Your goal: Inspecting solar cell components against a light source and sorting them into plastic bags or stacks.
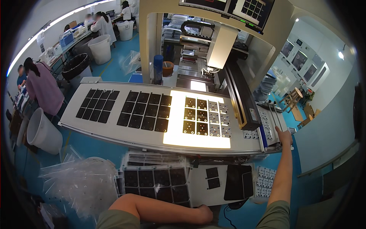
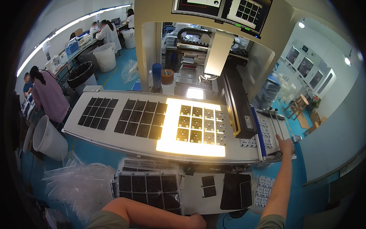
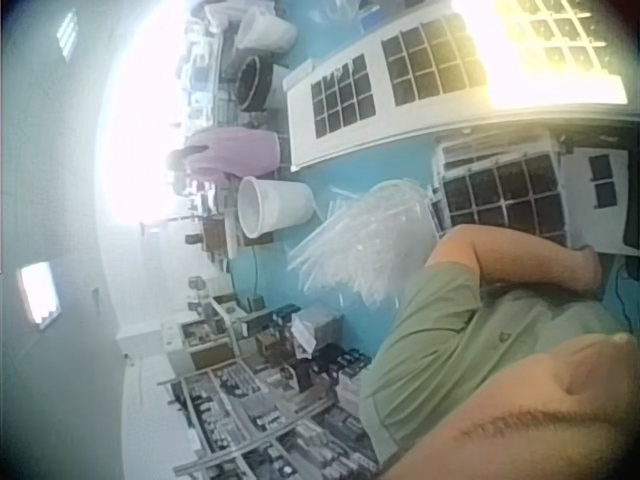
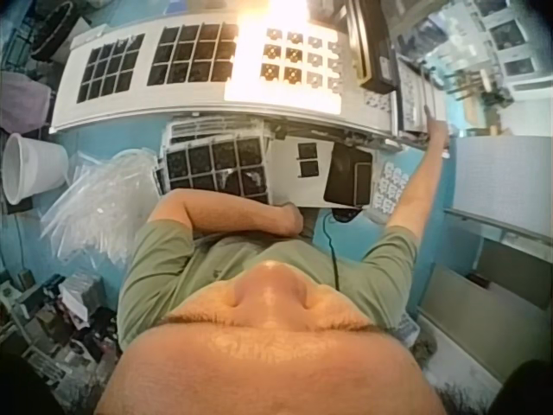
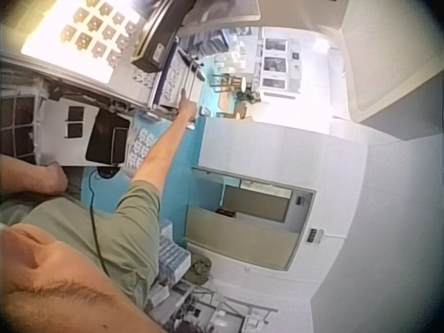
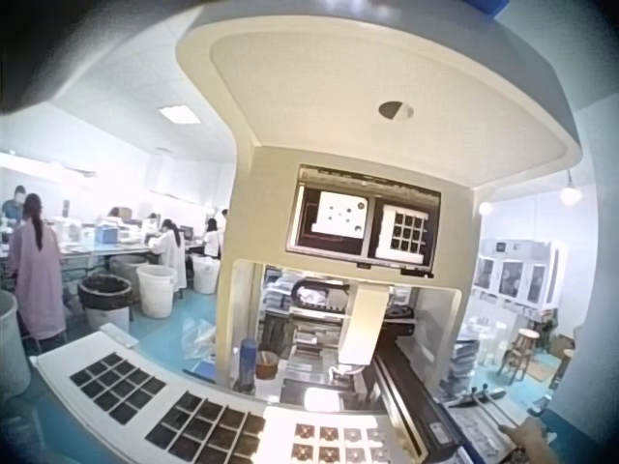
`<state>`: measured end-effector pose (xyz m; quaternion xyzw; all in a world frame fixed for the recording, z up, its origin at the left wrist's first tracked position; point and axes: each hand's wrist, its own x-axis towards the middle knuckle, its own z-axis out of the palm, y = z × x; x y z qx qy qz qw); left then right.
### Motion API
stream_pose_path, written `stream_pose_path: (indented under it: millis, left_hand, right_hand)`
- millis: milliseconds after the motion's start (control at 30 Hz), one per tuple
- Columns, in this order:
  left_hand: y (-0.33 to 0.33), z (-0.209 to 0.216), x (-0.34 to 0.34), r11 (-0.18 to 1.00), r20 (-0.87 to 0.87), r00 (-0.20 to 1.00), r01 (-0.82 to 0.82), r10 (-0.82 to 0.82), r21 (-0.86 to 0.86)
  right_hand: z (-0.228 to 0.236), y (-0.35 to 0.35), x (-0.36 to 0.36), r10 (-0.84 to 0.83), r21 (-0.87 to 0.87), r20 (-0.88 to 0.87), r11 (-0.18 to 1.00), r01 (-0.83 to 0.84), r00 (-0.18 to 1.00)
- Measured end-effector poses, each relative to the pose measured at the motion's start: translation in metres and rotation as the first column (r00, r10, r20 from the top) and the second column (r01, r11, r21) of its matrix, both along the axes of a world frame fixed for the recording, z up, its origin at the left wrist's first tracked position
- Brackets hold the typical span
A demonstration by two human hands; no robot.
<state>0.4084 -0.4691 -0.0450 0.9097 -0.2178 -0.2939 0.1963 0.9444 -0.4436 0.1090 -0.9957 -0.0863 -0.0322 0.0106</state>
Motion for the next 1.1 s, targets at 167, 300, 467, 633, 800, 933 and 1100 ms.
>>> stream_pose_path:
  millis: [167, 300, 467, 633, 800, 933, 1100]
  left_hand:
    - [0.0018, 0.0031, -0.0015, 1.000, 0.016, 1.000, 0.021, -0.021, 0.013]
    - [0.0007, 0.0039, -0.0025, 1.000, 0.010, 1.000, -0.026, 0.026, 0.003]
    - [0.0003, 0.0028, -0.0040, 1.000, 0.017, 0.999, -0.029, 0.029, 0.000]
    - [-0.0004, 0.0008, -0.0040, 1.000, 0.032, 0.999, -0.011, 0.010, 0.007]
    - [-0.0006, -0.0012, -0.0038, 1.000, 0.029, 0.999, -0.018, 0.018, 0.003]
    - [-0.0001, -0.0013, -0.0042, 1.000, 0.025, 1.000, -0.015, 0.015, 0.000]
    - [0.0005, 0.0011, -0.0053, 0.999, 0.025, 0.999, -0.031, 0.031, -0.009]
  right_hand:
    - [0.0027, 0.0006, -0.0042, 0.054, 0.007, -0.072, 0.999, -0.053, 0.996]
    - [0.0034, 0.0003, -0.0056, 0.012, 0.003, 0.004, 1.000, -0.012, 1.000]
    - [0.0029, 0.0000, -0.0049, 0.068, 0.000, -0.043, 0.998, -0.068, 0.997]
    - [-0.0001, -0.0010, -0.0013, 0.022, 0.005, 0.019, 1.000, -0.022, 1.000]
    - [-0.0017, -0.0021, 0.0022, 0.022, 0.007, 0.022, 1.000, -0.022, 1.000]
    - [-0.0032, -0.0020, 0.0033, 0.019, 0.001, 0.036, 1.000, -0.019, 0.999]
    - [-0.0030, -0.0011, 0.0023, 0.014, -0.007, 0.048, 1.000, -0.013, 0.999]
